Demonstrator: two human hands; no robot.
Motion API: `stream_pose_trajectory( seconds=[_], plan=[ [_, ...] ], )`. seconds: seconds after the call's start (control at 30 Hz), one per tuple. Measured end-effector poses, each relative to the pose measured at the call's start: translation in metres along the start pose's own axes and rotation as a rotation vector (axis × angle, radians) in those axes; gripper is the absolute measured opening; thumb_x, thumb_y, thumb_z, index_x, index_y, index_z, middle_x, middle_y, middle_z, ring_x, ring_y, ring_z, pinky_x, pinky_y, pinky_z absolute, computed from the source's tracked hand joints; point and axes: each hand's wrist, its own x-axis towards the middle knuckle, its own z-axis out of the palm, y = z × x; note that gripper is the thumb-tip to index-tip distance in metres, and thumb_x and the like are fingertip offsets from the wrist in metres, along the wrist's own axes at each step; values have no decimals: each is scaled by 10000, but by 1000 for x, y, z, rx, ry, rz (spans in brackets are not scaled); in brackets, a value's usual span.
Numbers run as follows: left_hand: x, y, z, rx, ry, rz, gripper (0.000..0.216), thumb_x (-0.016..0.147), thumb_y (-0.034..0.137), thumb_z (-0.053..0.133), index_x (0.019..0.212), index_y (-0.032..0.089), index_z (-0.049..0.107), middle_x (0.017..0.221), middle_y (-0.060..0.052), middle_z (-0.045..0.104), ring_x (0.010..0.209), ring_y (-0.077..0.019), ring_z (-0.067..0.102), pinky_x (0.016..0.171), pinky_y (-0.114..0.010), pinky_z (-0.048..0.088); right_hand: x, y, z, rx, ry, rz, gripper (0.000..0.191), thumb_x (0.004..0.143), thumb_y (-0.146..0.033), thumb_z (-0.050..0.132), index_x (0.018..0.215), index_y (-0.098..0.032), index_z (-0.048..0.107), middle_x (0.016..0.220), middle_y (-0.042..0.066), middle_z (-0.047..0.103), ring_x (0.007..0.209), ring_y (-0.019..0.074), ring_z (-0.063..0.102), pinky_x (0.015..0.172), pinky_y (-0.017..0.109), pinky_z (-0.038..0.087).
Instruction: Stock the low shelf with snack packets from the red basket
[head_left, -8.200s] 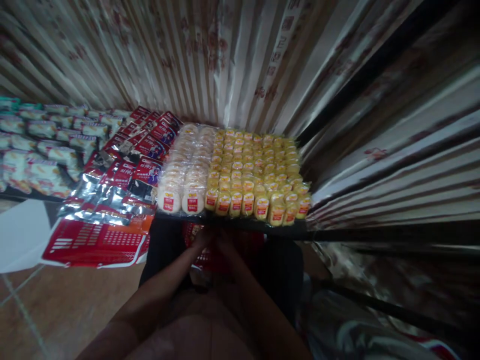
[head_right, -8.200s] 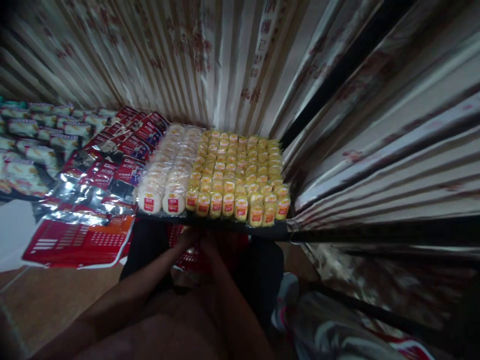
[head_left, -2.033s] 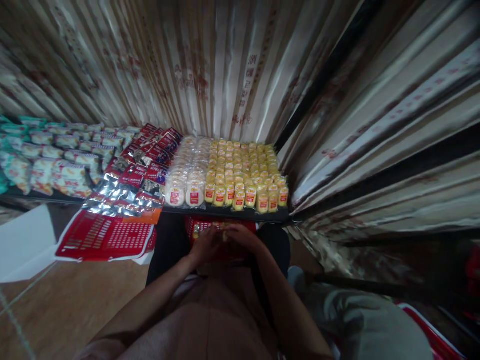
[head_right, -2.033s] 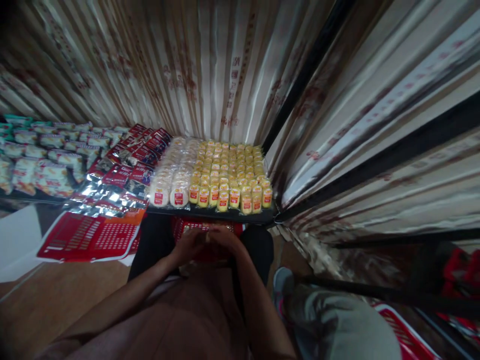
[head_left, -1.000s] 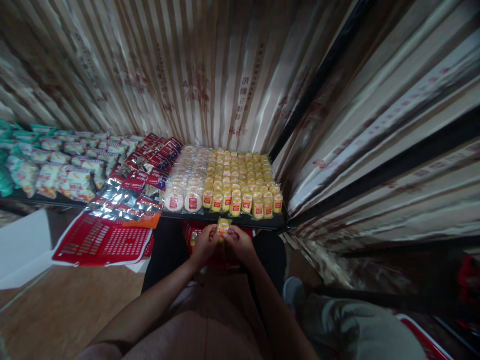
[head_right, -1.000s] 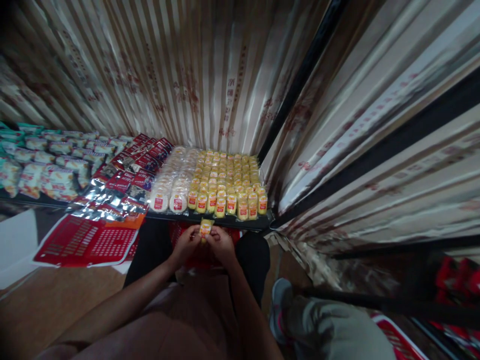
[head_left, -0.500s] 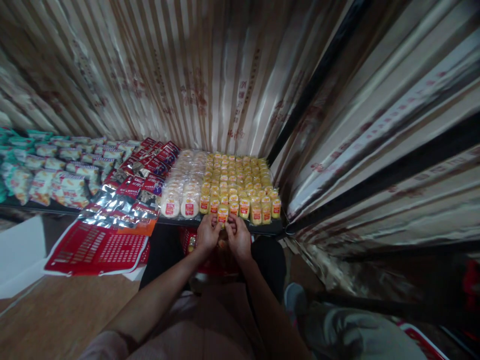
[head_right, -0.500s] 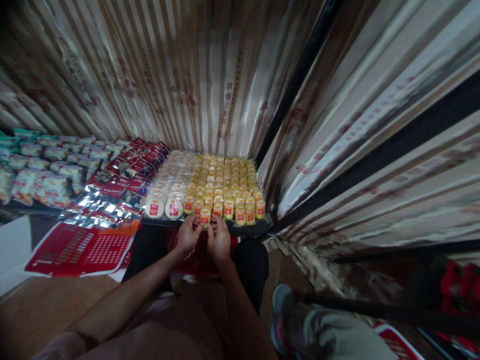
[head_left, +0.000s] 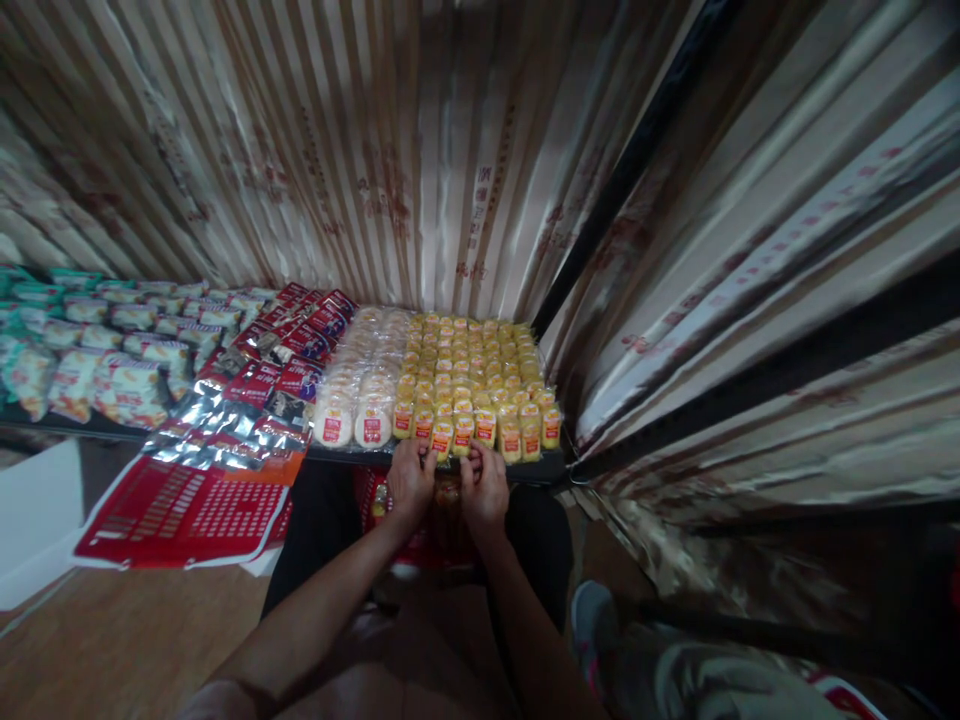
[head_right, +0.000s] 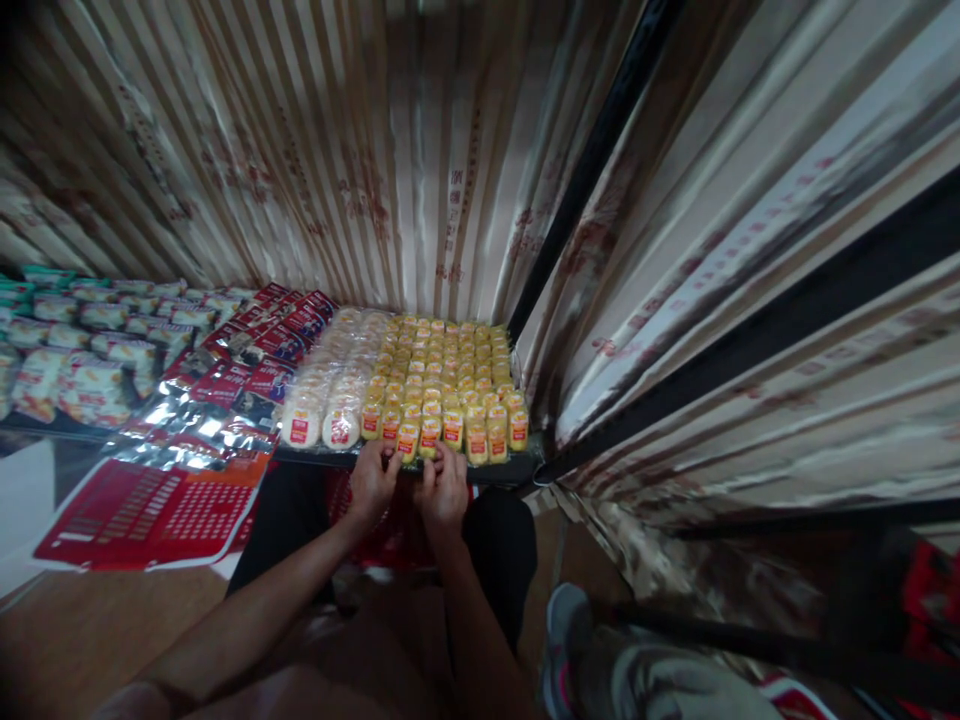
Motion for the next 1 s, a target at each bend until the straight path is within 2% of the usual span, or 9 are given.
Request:
stream_pose_trajectory(
  seconds=[0.17, 0.3, 0.57, 1.0],
  plan=[
    [-2, -5, 4, -25, -21, 65, 78, 837, 233, 524, 894, 180, 526, 854, -34, 554, 799, -168, 555, 744, -288, 449, 2, 11, 7, -57, -19, -61, 317, 873, -316, 411, 1103, -174, 576, 896, 69, 563, 719, 152, 556, 742, 305, 481],
    [-1, -4, 5, -76, -45, 72, 131, 798, 241, 574, 898, 186, 509, 828, -16, 526, 777, -162, 543, 730, -282, 450, 0, 14, 13, -79, -43, -66, 309, 873, -312, 416, 1104, -176, 570, 934, 69, 569, 713, 141, 568, 730, 287, 474],
    [3, 2, 9, -151, -9, -26, 64, 802, 226, 524, 768, 194, 480, 677, 33, 466, 616, -124, 487, 637, -243, 412, 4, 9, 10, -118, -25, -33, 289, 876, -347, 415, 1045, -185, 582, 926, 60, 610, 727, 139, 577, 671, 244, 448],
    [10, 1, 13, -88, -50, -20, 144, 831, 246, 476, 694, 201, 479, 648, 35, 488, 605, -120, 479, 606, -230, 360, 3, 8, 11, -155, -25, -40, 282, 883, -317, 395, 1036, -189, 594, 887, 49, 626, 721, 145, 582, 674, 249, 441]
  ],
)
